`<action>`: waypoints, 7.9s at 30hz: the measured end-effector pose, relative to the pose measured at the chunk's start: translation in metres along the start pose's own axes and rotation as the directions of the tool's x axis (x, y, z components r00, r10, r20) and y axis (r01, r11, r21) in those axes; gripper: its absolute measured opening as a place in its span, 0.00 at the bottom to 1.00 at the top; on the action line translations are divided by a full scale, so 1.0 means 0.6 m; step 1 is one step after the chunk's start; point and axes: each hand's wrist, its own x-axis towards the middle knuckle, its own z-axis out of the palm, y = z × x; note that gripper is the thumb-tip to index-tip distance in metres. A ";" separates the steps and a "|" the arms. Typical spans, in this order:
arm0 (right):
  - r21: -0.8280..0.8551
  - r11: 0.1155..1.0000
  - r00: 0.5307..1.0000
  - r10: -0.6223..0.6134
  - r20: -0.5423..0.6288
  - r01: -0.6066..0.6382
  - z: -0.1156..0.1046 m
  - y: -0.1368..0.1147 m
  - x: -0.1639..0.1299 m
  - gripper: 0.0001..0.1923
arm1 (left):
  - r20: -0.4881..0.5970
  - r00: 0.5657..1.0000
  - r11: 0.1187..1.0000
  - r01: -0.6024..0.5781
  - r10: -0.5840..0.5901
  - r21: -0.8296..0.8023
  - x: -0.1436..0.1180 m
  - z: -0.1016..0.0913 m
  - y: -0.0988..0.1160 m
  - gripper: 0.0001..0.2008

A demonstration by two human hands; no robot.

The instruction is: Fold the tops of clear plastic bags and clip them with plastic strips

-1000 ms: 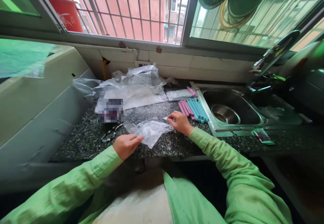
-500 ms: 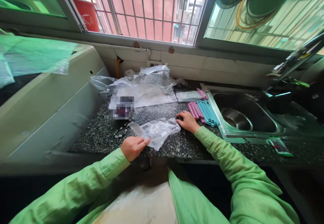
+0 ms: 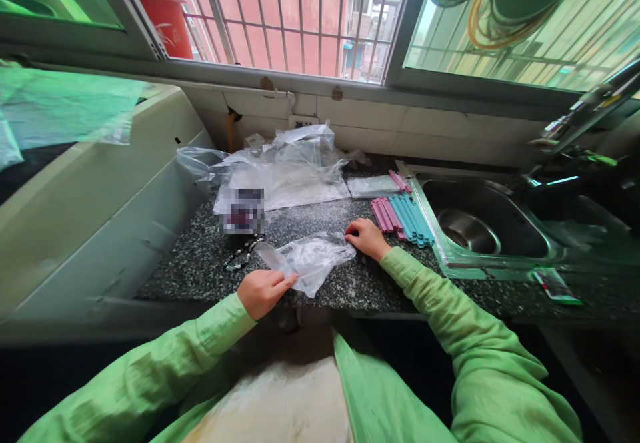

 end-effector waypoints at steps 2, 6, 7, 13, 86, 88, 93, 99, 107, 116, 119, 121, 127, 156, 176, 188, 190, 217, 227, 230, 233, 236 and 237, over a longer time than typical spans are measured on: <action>-0.010 1.000 1.000 0.001 0.009 -0.001 0.000 -0.003 0.000 0.03 | -0.017 1.000 1.000 0.001 -0.001 0.001 0.000 -0.002 0.000 0.14; -0.041 0.999 1.000 -0.002 0.019 0.003 -0.001 -0.010 -0.001 0.04 | -0.057 0.998 1.000 0.006 -0.006 -0.004 0.000 -0.007 0.003 0.14; -0.049 0.999 1.000 -0.004 0.018 0.005 -0.001 -0.011 -0.001 0.04 | -0.063 0.998 1.000 0.009 -0.009 -0.003 -0.001 -0.008 0.004 0.14; -0.053 0.999 1.000 -0.001 -0.025 0.000 -0.003 -0.013 -0.002 0.04 | -0.061 0.998 1.000 -0.008 0.008 0.003 -0.004 -0.016 -0.002 0.13; -0.166 0.869 0.884 -0.464 0.051 0.465 -0.074 -0.006 -0.224 0.06 | -0.210 0.969 0.987 0.106 -0.130 -0.121 -0.107 -0.065 0.023 0.04; -0.098 0.895 0.899 -0.429 0.085 0.436 -0.088 -0.007 -0.208 0.04 | -0.190 0.975 0.984 0.089 -0.118 -0.155 -0.117 -0.075 0.025 0.05; -0.085 0.951 0.953 -0.301 -0.032 0.297 -0.095 0.005 -0.096 0.06 | -0.209 0.965 0.973 0.116 -0.158 -0.199 -0.117 -0.096 -0.012 0.10; -0.051 0.989 0.983 -0.132 0.126 0.140 -0.039 -0.005 0.071 0.08 | 0.018 0.709 0.709 0.705 -0.705 -0.003 -0.035 -0.087 -0.115 0.15; -0.227 0.958 0.945 -0.096 0.314 0.173 -0.011 -0.033 0.118 0.06 | 0.238 0.554 0.593 0.792 -0.798 0.145 0.024 -0.075 -0.157 0.18; -0.247 0.951 0.964 -0.129 0.232 0.187 -0.014 -0.010 0.095 0.04 | 0.233 0.490 0.534 0.821 -0.840 0.202 0.018 -0.083 -0.139 0.18; -0.221 0.960 0.974 -0.131 0.185 0.171 -0.026 0.007 0.087 0.04 | 0.353 0.422 0.505 0.843 -0.835 0.184 0.013 -0.081 -0.128 0.18; -0.196 0.968 0.978 -0.121 0.169 0.154 -0.036 0.017 0.081 0.04 | 0.426 0.394 0.488 0.863 -0.814 0.134 0.012 -0.076 -0.121 0.16; -0.177 0.981 0.986 -0.050 0.160 0.079 -0.074 0.046 0.060 0.05 | 0.441 0.432 0.495 0.868 -0.787 0.032 0.040 -0.057 -0.110 0.14; -0.435 0.862 0.910 0.370 0.189 -0.260 -0.146 0.073 0.023 0.10 | 0.149 0.987 0.951 -0.015 0.064 -0.309 0.172 0.033 0.223 0.08; -0.021 0.956 0.925 0.289 0.247 -0.293 -0.180 -0.038 0.137 0.05 | -0.214 0.563 0.493 0.406 -0.798 -0.770 0.076 -0.040 0.075 0.05; -0.093 0.984 0.942 0.170 0.289 -0.149 -0.076 -0.110 0.227 0.14 | -0.193 0.462 0.480 0.653 -0.865 -0.586 0.009 -0.024 0.031 0.09; -0.096 0.984 0.945 0.169 0.280 -0.148 -0.070 -0.106 0.225 0.14 | -0.170 0.463 0.471 0.677 -0.870 -0.566 0.004 -0.022 0.027 0.09; 0.151 0.963 0.932 0.166 0.321 -0.223 -0.031 -0.015 0.081 0.04 | -0.298 0.829 0.881 0.451 -0.473 -0.145 -0.012 -0.022 0.107 0.09; 0.118 0.967 0.946 0.191 0.262 -0.228 -0.037 0.004 0.055 0.05 | -0.310 0.840 0.889 0.456 -0.446 -0.044 0.017 -0.009 0.090 0.10; 0.122 0.970 0.953 0.176 0.246 -0.210 -0.037 0.012 0.042 0.05 | -0.283 0.868 0.909 0.413 -0.409 -0.046 0.020 -0.008 0.074 0.05; 0.138 0.968 0.960 0.175 0.217 -0.208 -0.039 0.018 0.028 0.06 | -0.331 0.832 0.889 0.454 -0.446 -0.059 0.019 -0.010 0.058 0.05; 0.121 0.968 0.964 0.197 0.179 -0.220 -0.041 0.021 0.011 0.07 | -0.310 0.845 0.897 0.434 -0.436 -0.081 0.020 -0.013 0.051 0.07; 0.104 0.970 0.964 0.202 0.172 -0.222 -0.043 0.021 0.006 0.07 | -0.282 0.865 0.909 0.408 -0.415 -0.088 0.021 -0.014 0.051 0.07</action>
